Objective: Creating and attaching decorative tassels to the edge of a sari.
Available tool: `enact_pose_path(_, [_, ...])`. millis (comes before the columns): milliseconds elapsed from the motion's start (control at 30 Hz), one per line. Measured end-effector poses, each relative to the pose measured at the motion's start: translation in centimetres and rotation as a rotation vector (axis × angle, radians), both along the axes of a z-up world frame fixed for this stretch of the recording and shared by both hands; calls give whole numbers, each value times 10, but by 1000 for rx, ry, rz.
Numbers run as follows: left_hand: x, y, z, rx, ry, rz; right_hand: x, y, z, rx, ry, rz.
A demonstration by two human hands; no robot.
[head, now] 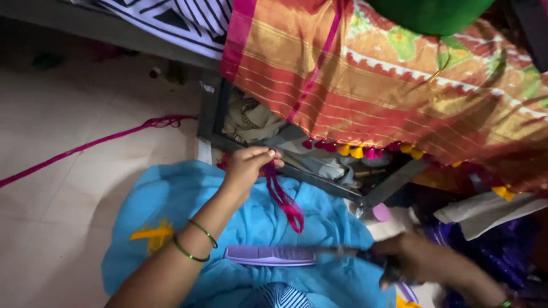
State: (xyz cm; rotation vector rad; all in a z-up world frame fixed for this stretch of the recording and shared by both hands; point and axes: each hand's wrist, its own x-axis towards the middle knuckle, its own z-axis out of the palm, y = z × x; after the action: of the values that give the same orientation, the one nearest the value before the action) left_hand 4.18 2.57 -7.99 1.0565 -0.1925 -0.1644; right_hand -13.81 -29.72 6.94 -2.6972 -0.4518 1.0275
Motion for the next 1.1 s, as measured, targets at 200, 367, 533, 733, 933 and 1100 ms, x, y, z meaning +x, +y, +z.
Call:
enact_pose_path(200, [1, 10, -7, 45, 47, -41, -27, -21, -112, 330, 214, 220])
enact_pose_path(367, [-1, 7, -12, 70, 62, -63, -4, 25, -162, 330, -394, 142])
enact_pose_path(533, [-3, 23, -1, 120, 85, -31, 33, 87, -189, 176, -668, 234])
enact_pose_path(733, [24, 46, 9, 371, -203, 149, 72, 45, -231, 147, -891, 262])
enact_pose_path(933, [27, -25, 56, -17, -177, -300, 69, 87, -104, 472, -1228, -122])
enact_pose_path(1100, [20, -47, 68, -5, -80, -375, 33, 66, -70, 636, -1163, -438])
